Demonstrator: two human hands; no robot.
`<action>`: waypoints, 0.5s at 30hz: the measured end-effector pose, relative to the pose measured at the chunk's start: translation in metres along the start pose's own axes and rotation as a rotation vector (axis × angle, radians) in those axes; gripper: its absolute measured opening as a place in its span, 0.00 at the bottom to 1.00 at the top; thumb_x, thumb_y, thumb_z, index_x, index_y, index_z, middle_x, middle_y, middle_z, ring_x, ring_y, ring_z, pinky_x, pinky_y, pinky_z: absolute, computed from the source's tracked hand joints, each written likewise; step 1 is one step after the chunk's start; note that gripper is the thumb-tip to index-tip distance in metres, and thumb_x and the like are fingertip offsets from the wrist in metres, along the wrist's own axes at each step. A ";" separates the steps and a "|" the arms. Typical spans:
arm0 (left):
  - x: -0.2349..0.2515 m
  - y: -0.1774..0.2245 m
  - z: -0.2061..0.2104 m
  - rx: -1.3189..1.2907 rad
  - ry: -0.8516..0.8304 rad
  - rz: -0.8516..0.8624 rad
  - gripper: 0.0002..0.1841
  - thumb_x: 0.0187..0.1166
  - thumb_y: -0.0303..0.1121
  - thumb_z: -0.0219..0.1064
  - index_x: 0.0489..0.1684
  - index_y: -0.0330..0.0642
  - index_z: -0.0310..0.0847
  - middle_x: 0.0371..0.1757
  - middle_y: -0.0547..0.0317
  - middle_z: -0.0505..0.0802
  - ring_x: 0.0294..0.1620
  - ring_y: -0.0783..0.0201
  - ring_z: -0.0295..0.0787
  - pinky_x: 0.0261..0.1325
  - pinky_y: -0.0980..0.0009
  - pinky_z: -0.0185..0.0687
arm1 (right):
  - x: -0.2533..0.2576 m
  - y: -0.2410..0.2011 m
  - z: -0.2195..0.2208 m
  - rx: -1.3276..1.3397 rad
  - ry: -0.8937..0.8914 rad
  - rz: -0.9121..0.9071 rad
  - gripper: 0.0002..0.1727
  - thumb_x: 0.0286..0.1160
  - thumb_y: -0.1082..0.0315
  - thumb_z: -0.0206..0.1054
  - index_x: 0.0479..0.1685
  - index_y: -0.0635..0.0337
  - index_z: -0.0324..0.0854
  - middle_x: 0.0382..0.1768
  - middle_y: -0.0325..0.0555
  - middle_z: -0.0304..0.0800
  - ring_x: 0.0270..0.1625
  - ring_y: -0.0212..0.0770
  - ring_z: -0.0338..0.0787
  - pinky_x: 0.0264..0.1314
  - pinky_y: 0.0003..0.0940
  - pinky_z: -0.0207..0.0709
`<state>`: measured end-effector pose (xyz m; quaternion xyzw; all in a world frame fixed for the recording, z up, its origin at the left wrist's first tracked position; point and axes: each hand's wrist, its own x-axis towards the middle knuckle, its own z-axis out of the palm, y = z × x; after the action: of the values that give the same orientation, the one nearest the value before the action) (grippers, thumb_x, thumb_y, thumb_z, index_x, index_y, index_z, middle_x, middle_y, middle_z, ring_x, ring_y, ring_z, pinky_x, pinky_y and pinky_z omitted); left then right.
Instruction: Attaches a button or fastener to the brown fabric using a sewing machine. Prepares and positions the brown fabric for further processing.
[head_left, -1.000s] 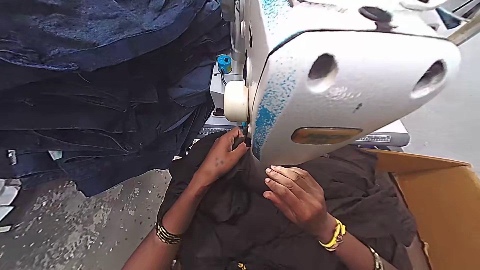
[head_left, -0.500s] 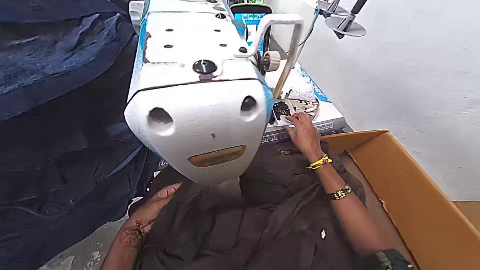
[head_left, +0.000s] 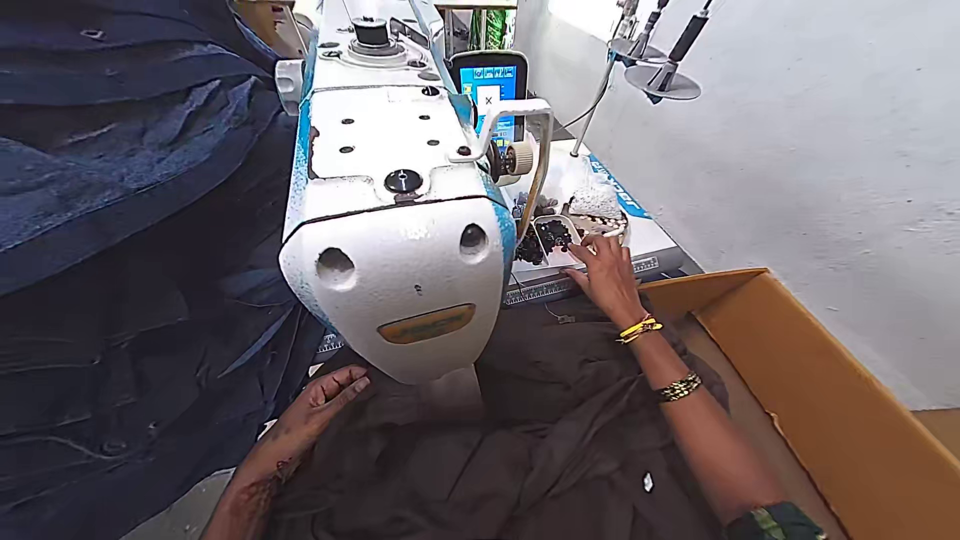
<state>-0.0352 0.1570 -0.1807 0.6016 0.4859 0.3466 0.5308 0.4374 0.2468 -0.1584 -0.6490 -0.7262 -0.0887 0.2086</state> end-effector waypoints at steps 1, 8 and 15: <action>-0.001 0.001 0.001 -0.005 0.010 0.001 0.09 0.81 0.31 0.59 0.36 0.54 0.86 0.29 0.87 0.88 0.32 0.91 0.82 0.41 0.90 0.78 | 0.000 0.000 0.002 -0.018 -0.002 -0.009 0.21 0.73 0.56 0.76 0.58 0.60 0.91 0.61 0.66 0.86 0.64 0.71 0.82 0.59 0.68 0.71; -0.007 -0.010 -0.001 -0.003 0.056 -0.003 0.07 0.81 0.34 0.61 0.35 0.53 0.85 0.29 0.85 0.87 0.32 0.90 0.82 0.41 0.89 0.77 | -0.008 0.005 0.001 0.159 0.083 0.023 0.07 0.74 0.70 0.72 0.45 0.62 0.92 0.52 0.62 0.90 0.61 0.68 0.85 0.64 0.66 0.73; -0.060 0.030 0.074 0.110 -0.032 0.614 0.17 0.89 0.47 0.58 0.34 0.50 0.85 0.35 0.74 0.92 0.41 0.84 0.88 0.50 0.83 0.83 | -0.029 -0.094 -0.038 0.539 0.209 -0.083 0.07 0.70 0.67 0.72 0.37 0.62 0.92 0.36 0.47 0.95 0.38 0.37 0.92 0.45 0.33 0.84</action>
<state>0.0236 0.0787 -0.1597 0.7535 0.2910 0.4545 0.3754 0.3540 0.1922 -0.1229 -0.5271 -0.7242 0.0325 0.4434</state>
